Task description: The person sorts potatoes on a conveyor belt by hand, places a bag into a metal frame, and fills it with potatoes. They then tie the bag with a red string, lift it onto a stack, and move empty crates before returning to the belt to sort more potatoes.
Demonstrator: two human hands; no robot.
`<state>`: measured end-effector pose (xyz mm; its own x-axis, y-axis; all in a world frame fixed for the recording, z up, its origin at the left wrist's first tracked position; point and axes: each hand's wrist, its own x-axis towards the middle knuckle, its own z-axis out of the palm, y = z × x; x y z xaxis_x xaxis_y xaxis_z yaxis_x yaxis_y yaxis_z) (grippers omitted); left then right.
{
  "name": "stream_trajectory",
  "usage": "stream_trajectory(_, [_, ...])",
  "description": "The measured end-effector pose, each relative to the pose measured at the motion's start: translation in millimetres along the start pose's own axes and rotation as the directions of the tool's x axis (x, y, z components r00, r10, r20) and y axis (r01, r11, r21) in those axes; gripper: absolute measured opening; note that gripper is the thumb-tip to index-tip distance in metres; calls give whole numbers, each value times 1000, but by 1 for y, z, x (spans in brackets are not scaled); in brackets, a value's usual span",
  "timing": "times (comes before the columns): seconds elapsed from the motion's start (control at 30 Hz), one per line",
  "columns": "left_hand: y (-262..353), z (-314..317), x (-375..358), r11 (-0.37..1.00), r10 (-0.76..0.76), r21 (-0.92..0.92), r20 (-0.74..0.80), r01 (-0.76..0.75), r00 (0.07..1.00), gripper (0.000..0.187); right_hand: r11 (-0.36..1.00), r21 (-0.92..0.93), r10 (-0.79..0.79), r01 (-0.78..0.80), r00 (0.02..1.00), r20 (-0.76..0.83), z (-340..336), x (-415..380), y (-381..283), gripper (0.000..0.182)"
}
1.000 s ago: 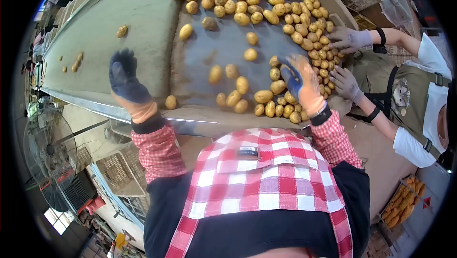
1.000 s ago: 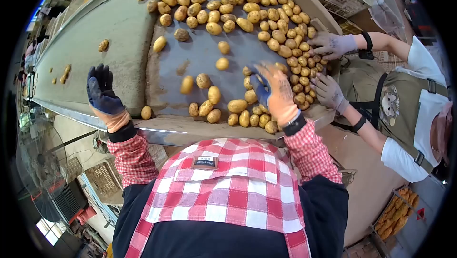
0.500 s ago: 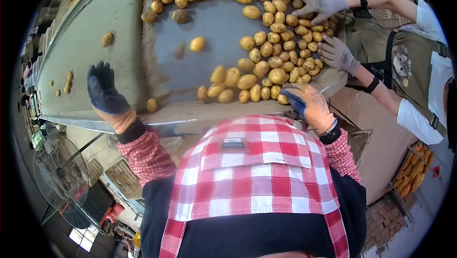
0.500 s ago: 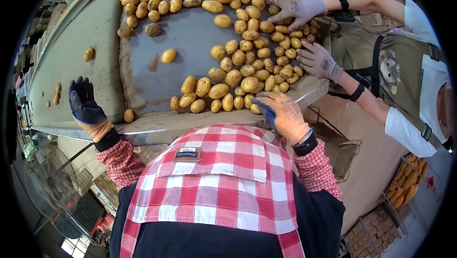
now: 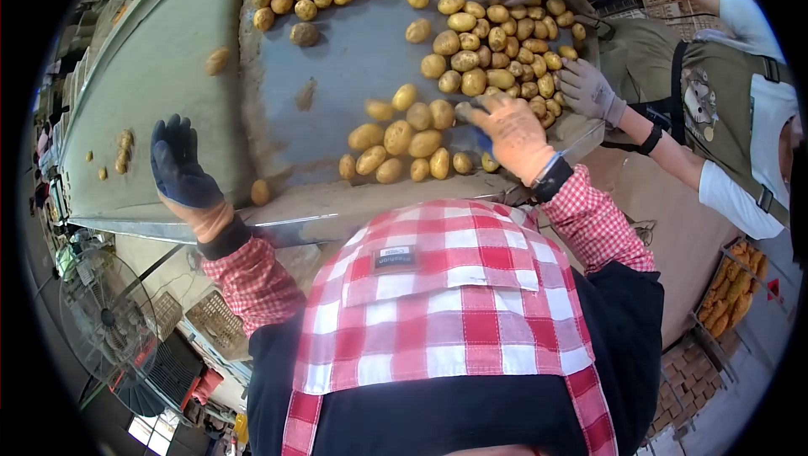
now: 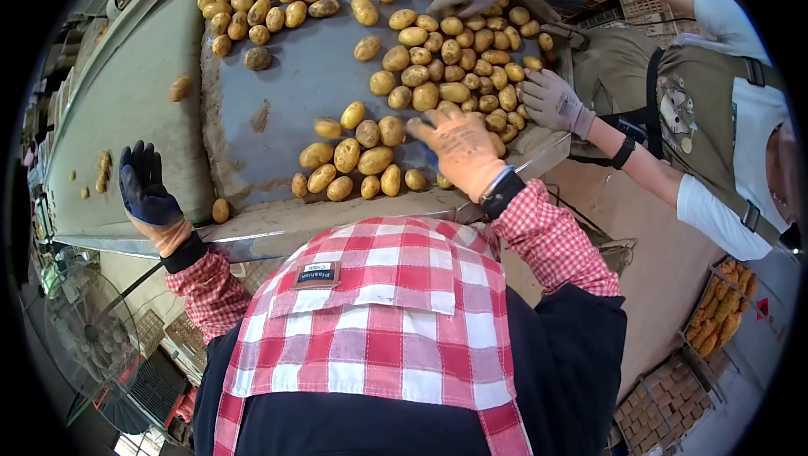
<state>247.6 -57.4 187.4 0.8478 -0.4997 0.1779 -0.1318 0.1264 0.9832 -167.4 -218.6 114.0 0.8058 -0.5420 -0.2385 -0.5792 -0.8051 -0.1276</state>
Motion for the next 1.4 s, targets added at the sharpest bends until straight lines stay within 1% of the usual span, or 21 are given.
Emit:
stream_trajectory(0.17, [1, -1, 1, 1000, -1, -6, 15, 1, 1000, 46, 991, -114, 85, -73, 990, 108, 6, 19, -2, 47])
stream_trajectory(0.23, [2, 0, 1, 1000, 12, -12, 4, -12, 1000, 46, 985, 44, 161, -167, 979, 122, 8, 32, 2, 45])
stream_trajectory(0.27, [2, 0, 1, 1000, 19, -11, 2, -19, 1000, 46, 956, 227, 195, -188, 981, -10, 8, 33, 4, 45])
stream_trajectory(0.3, [2, -1, 1, 1000, 13, -1, -4, -13, 1000, 46, 956, 229, 191, -183, 982, -13, 8, 34, 4, 45])
stream_trajectory(0.37, [2, -1, -2, 1000, -6, 16, -12, 6, 1000, 47, 844, 534, 247, -55, 923, -295, 6, 34, 3, 45])
stream_trajectory(0.43, [4, 1, 0, 999, -19, 41, 13, 18, 1000, 47, 829, 558, 210, -24, 939, -272, -18, 27, -16, 40])
stream_trajectory(0.5, [4, 0, 2, 999, -19, 39, 22, 18, 1000, 47, 875, 374, -281, 308, 951, -126, -23, 19, -30, 38])
stream_trajectory(0.57, [5, 1, 2, 1000, -7, 25, 28, 6, 1000, 47, 882, 270, -400, 386, 917, -5, -20, 12, -44, 39])
stream_trajectory(0.63, [5, 2, -1, 1000, -3, -3, -20, 3, 1000, 46, 835, 367, -457, 411, 888, 45, -28, 15, -48, 40])
stream_trajectory(0.7, [2, 2, 0, 1000, 19, -9, -19, -20, 1000, 46, 747, 315, -489, 586, 804, -337, -46, 19, -50, 44])
stream_trajectory(0.77, [0, 1, 0, 1000, -6, -22, 2, 6, 1000, 45, 758, 200, -505, 621, 753, -421, -79, 30, -41, 45])
stream_trajectory(0.83, [-1, 1, 4, 1000, -1, -12, 24, 2, 1000, 45, 829, -108, -518, 548, 681, -518, -156, 58, -12, 43])
stream_trajectory(0.93, [4, 7, 3, 1000, -12, -15, 17, 12, 1000, 46, 939, 42, -178, 341, 587, -790, -238, 101, 26, 47])
stream_trajectory(1.0, [2, 5, 10, 1000, -8, -13, 23, 8, 1000, 46, 890, 140, -105, 433, 495, -862, -265, 111, 39, 52])
stream_trajectory(1.03, [-1, 2, 8, 1000, -17, 0, 12, 17, 1000, 45, 865, 175, -105, 471, 511, -853, -260, 107, 40, 55])
stream_trajectory(1.13, [0, 2, 9, 1000, -13, -19, 29, 13, 999, 45, 903, 238, -120, 357, 743, -659, -202, 73, 32, 39])
stream_trajectory(1.23, [2, 3, 7, 1000, -4, -13, 54, 5, 999, 45, 845, 400, -223, 355, 914, -340, -102, 45, 14, 38])
stream_trajectory(1.27, [0, 1, 7, 1000, -14, -1, 83, 14, 996, 45, 883, 413, -211, 223, 975, -77, -85, 33, 3, 45])
stream_trajectory(1.3, [-1, 1, 8, 1000, -19, 9, 112, 19, 994, 45, 919, 297, -285, 261, 958, 39, -62, 20, -8, 50])
stream_trajectory(1.37, [-1, 2, 9, 1000, -22, 22, 121, 19, 992, 45, 883, 302, -419, 360, 894, 157, -16, 8, -26, 52])
stream_trajectory(1.4, [-1, 3, 9, 999, -25, 30, 124, 21, 992, 46, 860, 280, -454, 427, 891, 34, -2, 9, -30, 51])
